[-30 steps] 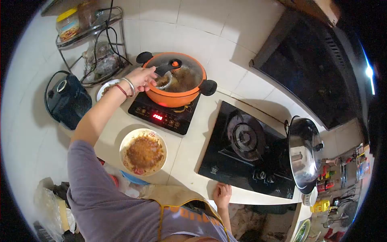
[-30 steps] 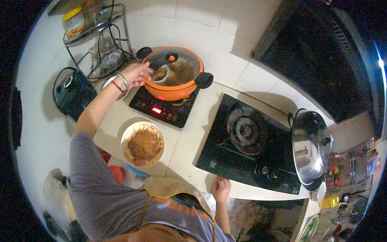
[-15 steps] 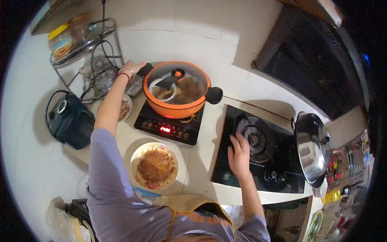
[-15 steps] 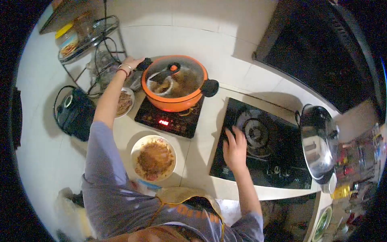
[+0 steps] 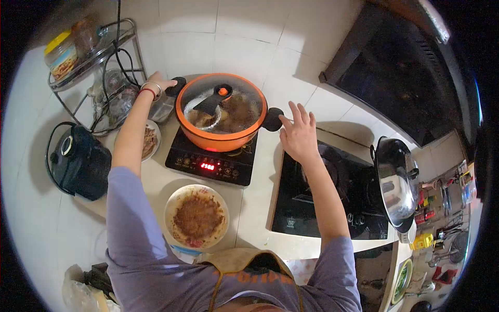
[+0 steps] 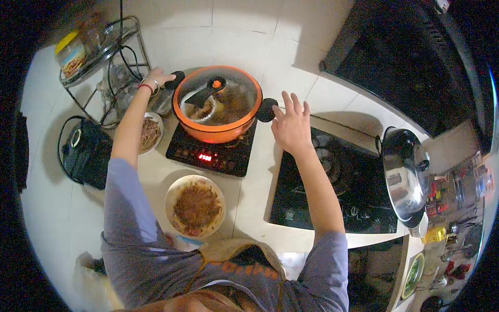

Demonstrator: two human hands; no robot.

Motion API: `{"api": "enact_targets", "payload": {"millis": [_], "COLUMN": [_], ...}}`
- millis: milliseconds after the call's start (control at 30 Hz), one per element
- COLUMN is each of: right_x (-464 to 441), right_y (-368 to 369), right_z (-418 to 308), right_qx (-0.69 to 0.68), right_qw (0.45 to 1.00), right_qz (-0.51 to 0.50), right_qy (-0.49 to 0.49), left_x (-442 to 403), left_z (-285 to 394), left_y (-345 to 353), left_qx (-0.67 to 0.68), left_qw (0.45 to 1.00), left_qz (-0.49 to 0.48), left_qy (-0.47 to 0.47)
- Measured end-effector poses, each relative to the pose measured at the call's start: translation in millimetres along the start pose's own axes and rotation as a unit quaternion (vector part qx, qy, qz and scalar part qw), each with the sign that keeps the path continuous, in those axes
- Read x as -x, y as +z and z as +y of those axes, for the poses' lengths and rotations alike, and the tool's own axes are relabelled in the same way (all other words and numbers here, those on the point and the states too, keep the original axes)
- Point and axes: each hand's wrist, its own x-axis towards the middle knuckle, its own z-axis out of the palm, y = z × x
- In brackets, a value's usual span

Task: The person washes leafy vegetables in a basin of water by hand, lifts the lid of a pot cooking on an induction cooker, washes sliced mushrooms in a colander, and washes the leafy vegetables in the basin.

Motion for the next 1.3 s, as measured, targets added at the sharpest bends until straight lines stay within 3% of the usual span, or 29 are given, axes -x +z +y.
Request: {"api": "enact_targets", "payload": {"millis": [100,200,267,300,367,533,667,767,867,1100,1200,1300], "right_x": [4.4,19.1,37.9,49.6,66.7,117.6,178.5,229.4,272.9,340.2,340.9,333.8], "right_y": [-1.4,-6.0,-8.8,-3.3,-5.2,-17.6,-14.6,-8.1,-8.6,1.5,1.4,-6.0], "right_z": [-1.6,-6.8,-15.0,-19.6,-42.4,-95.1,-112.0,-111.2,-106.5,-108.7,-107.4,-104.8], "right_qx": [0.014,-0.034,-0.149,-0.224,-0.479,-0.515,-0.535,-0.519,-0.487,-0.402,-0.423,-0.443], "right_qw": [1.0,0.997,0.98,0.965,0.846,0.839,0.813,0.803,0.796,0.852,0.845,0.81], "right_qz": [0.003,0.01,-0.01,0.077,0.001,-0.03,-0.086,-0.109,-0.139,-0.085,-0.056,-0.112], "right_qy": [0.022,0.068,0.13,0.115,0.233,0.176,0.212,0.273,0.332,0.325,0.321,0.368], "left_x": [-5.3,3.3,62.2,92.3,122.7,158.2,176.2,172.4,167.1,164.3,149.0,155.3], "left_z": [-3.6,-6.2,36.2,59.1,77.2,100.0,117.5,119.9,125.0,143.2,135.1,139.6], "left_y": [3.0,6.8,-23.3,-38.4,-48.6,-50.7,-41.2,-26.2,-15.0,-28.9,-29.9,-45.5], "left_qx": [-0.032,0.003,0.139,0.204,0.264,0.41,0.54,0.594,0.614,0.619,0.631,0.639], "left_qw": [0.999,0.982,0.986,0.975,0.948,0.849,0.772,0.734,0.735,0.75,0.742,0.733], "left_qz": [0.024,0.142,0.015,-0.05,-0.177,-0.32,-0.302,-0.306,-0.253,-0.166,-0.178,-0.182], "left_qy": [0.006,0.126,0.094,0.075,0.0,-0.092,-0.142,-0.123,-0.132,-0.166,-0.139,-0.147]}}
